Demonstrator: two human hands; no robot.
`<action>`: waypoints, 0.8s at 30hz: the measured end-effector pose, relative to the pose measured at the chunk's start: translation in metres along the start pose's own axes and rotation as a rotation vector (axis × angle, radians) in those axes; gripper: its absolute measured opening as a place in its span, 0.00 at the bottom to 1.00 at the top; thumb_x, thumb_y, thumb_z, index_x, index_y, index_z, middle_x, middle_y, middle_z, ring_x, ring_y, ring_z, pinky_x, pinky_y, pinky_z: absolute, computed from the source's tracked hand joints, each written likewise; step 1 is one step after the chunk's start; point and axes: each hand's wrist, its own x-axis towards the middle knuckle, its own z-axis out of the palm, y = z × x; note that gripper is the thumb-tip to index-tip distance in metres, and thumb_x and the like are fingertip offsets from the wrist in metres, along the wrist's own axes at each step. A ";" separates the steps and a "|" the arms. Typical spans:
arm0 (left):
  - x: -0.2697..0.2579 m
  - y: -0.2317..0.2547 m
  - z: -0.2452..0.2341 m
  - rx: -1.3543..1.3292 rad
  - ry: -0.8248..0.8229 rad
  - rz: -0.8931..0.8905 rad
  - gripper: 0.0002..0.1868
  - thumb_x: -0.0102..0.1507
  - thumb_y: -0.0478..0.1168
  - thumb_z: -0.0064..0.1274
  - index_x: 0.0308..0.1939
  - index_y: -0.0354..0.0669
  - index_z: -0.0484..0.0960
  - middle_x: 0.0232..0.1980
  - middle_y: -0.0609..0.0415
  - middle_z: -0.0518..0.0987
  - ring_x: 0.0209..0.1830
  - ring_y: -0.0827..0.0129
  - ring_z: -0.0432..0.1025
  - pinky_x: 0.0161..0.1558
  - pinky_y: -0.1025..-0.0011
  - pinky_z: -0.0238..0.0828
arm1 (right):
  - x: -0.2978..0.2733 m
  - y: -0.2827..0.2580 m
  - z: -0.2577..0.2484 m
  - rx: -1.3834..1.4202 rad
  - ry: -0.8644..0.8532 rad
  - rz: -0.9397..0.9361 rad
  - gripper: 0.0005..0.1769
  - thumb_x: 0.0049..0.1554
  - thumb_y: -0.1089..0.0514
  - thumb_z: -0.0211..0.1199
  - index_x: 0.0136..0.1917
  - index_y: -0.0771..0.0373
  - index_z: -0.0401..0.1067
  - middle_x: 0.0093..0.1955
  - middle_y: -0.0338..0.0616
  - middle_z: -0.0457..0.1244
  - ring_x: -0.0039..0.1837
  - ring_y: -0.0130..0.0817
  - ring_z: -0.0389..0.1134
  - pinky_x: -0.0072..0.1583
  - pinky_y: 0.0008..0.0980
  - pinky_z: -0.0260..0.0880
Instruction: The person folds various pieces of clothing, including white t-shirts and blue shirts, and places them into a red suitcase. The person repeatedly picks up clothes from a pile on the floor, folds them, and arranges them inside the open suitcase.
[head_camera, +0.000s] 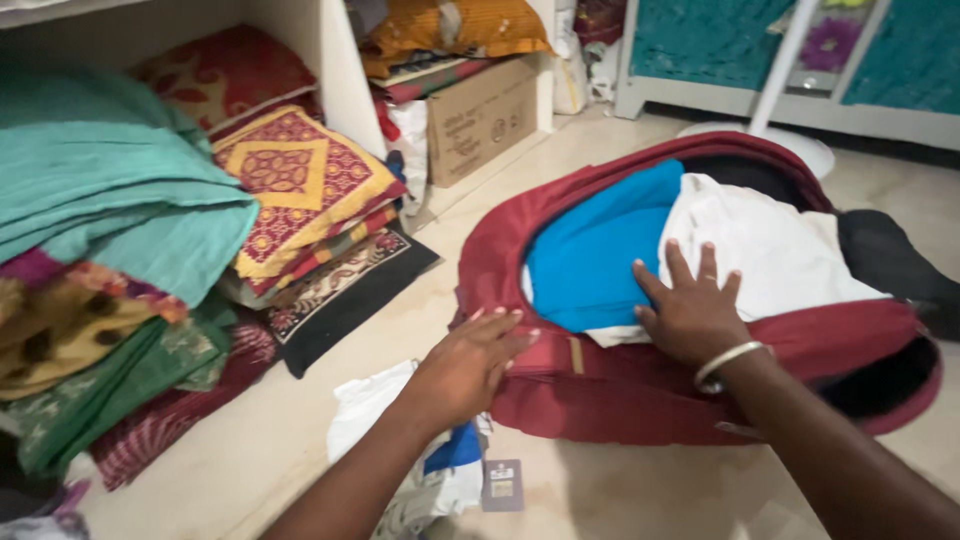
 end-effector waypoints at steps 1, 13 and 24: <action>-0.017 -0.003 -0.004 -0.032 0.029 -0.068 0.26 0.62 0.34 0.53 0.65 0.49 0.77 0.70 0.41 0.74 0.69 0.49 0.68 0.70 0.55 0.60 | -0.002 -0.005 -0.001 -0.005 -0.026 -0.014 0.41 0.55 0.34 0.60 0.79 0.37 0.53 0.84 0.53 0.40 0.80 0.75 0.38 0.66 0.81 0.46; -0.216 -0.086 0.030 -0.217 -0.017 -1.016 0.24 0.62 0.53 0.60 0.57 0.47 0.82 0.55 0.45 0.83 0.60 0.56 0.76 0.61 0.63 0.72 | -0.044 -0.193 -0.077 0.890 0.239 -0.451 0.15 0.53 0.57 0.66 0.54 0.61 0.79 0.54 0.52 0.72 0.57 0.49 0.73 0.57 0.41 0.71; -0.225 -0.116 0.046 -0.366 -0.193 -1.093 0.15 0.61 0.43 0.51 0.48 0.59 0.89 0.52 0.55 0.85 0.56 0.59 0.77 0.61 0.65 0.72 | -0.089 -0.341 0.042 0.796 -0.462 -0.104 0.24 0.48 0.39 0.75 0.37 0.61 0.73 0.33 0.49 0.68 0.39 0.45 0.71 0.44 0.42 0.69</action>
